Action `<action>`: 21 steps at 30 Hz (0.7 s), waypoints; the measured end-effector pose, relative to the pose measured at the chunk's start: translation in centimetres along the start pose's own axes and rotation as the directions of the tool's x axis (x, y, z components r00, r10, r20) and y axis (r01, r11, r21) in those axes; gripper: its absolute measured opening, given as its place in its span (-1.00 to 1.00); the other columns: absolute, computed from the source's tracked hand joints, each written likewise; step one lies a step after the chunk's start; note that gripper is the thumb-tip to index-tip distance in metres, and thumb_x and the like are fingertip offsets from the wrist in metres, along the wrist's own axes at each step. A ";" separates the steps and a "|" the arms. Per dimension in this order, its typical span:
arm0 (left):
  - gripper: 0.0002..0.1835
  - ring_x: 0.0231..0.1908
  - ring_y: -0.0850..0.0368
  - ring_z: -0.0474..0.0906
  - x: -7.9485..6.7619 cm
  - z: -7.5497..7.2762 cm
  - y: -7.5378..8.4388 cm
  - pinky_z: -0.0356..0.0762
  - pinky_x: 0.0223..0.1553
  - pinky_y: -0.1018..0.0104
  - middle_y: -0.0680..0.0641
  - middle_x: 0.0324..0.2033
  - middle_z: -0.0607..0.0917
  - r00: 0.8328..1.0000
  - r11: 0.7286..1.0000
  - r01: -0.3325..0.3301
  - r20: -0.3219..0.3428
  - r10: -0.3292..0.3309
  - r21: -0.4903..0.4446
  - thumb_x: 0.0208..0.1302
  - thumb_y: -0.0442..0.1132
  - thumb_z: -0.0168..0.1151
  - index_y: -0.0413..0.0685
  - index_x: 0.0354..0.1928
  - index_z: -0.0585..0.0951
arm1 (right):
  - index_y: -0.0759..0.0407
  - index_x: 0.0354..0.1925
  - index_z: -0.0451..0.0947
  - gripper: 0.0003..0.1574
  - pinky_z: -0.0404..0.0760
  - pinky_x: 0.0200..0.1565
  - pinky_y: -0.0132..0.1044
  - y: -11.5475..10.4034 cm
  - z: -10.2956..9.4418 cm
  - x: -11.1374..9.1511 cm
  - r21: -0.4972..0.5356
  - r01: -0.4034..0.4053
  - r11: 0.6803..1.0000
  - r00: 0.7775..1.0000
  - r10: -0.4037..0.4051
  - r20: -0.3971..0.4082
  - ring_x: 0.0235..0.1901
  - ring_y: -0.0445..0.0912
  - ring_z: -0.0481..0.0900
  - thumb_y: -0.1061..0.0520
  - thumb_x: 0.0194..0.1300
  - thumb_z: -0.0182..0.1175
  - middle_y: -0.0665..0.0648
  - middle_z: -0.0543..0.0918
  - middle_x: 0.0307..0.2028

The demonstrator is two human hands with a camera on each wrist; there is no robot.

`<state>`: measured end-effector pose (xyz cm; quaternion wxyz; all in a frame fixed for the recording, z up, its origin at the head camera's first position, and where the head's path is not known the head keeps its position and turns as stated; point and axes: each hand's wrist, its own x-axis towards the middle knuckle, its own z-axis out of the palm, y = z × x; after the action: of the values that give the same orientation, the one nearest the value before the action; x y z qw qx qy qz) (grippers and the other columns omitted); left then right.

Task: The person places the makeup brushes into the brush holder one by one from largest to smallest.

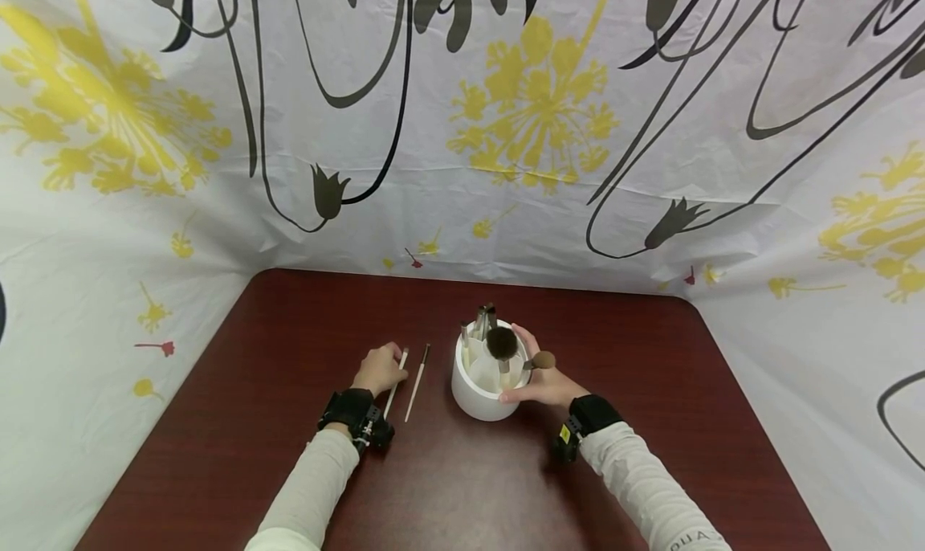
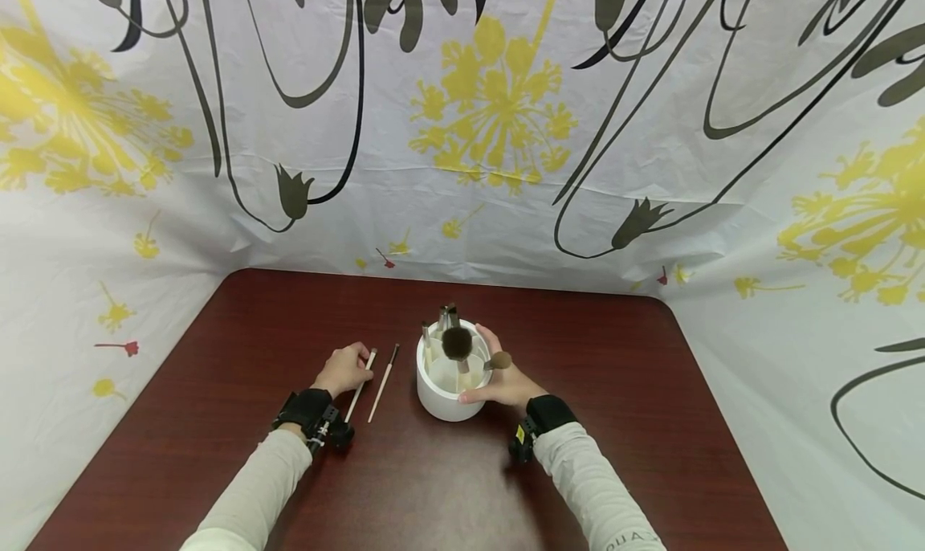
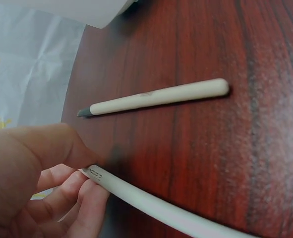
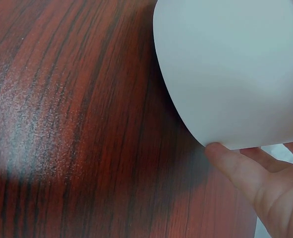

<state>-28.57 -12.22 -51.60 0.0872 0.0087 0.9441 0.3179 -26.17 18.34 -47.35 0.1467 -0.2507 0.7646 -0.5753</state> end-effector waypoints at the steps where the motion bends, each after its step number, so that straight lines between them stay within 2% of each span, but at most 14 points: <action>1: -0.71 -0.56 0.13 0.44 0.1 0.0 0.0 0.35 -0.51 0.30 -0.03 -0.58 0.54 1.000 1.000 -0.003 -0.005 0.003 -0.001 -0.01 -0.29 0.28 -0.22 -0.22 0.47 | 0.13 0.37 -0.36 0.42 0.06 0.18 -0.23 0.0 0.0 0.0 0.001 0.001 1.000 1.000 -0.001 0.000 0.29 0.06 -0.08 0.43 -0.20 0.39 0.20 -0.11 0.36; 8: -0.69 -0.55 0.12 0.45 0.5 -0.5 0.4 0.36 -0.53 0.31 -0.05 -0.52 0.54 0.998 0.998 -0.034 -0.056 0.032 -0.048 -0.02 -0.30 0.29 -0.19 -0.24 0.42 | 0.11 0.38 -0.36 0.41 0.08 0.17 -0.28 0.1 -0.1 -0.1 -0.003 0.000 1.000 1.000 0.000 0.004 0.29 0.00 -0.05 0.41 -0.19 0.39 0.20 -0.11 0.36; 11: -0.69 -0.54 0.10 0.43 0.8 -0.9 0.6 0.36 -0.54 0.31 -0.07 -0.50 0.52 0.996 0.996 -0.055 -0.080 0.049 -0.072 -0.02 -0.30 0.28 -0.18 -0.24 0.40 | 0.12 0.37 -0.36 0.41 0.07 0.18 -0.20 0.2 -0.2 0.0 -0.010 0.006 1.000 1.000 -0.006 0.007 0.29 0.03 -0.04 0.39 -0.19 0.40 0.21 -0.11 0.35; 18: -0.67 -0.52 0.09 0.43 1.1 -1.9 1.6 0.39 -0.51 0.31 -0.08 -0.46 0.51 0.990 0.990 -0.095 -0.113 0.083 -0.102 -0.02 -0.31 0.29 -0.18 -0.22 0.40 | 0.11 0.37 -0.35 0.42 0.09 0.13 -0.47 0.2 -0.2 0.0 -0.002 0.007 1.000 1.000 -0.007 -0.001 0.28 -0.02 -0.02 0.40 -0.20 0.40 0.19 -0.10 0.36; 21: -0.66 -0.52 0.10 0.43 1.1 -2.0 2.1 0.41 -0.51 0.32 -0.09 -0.45 0.52 0.988 0.987 -0.115 -0.116 0.102 -0.109 -0.01 -0.32 0.29 -0.17 -0.20 0.39 | 0.11 0.37 -0.36 0.42 0.09 0.12 -0.50 0.1 -0.1 0.0 -0.001 0.001 1.000 1.000 -0.001 0.001 0.28 -0.03 -0.02 0.40 -0.20 0.40 0.18 -0.11 0.36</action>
<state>-30.09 -11.68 -48.94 0.0181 0.0377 0.9257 0.3760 -26.26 18.44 -47.43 0.1468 -0.2517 0.7645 -0.5751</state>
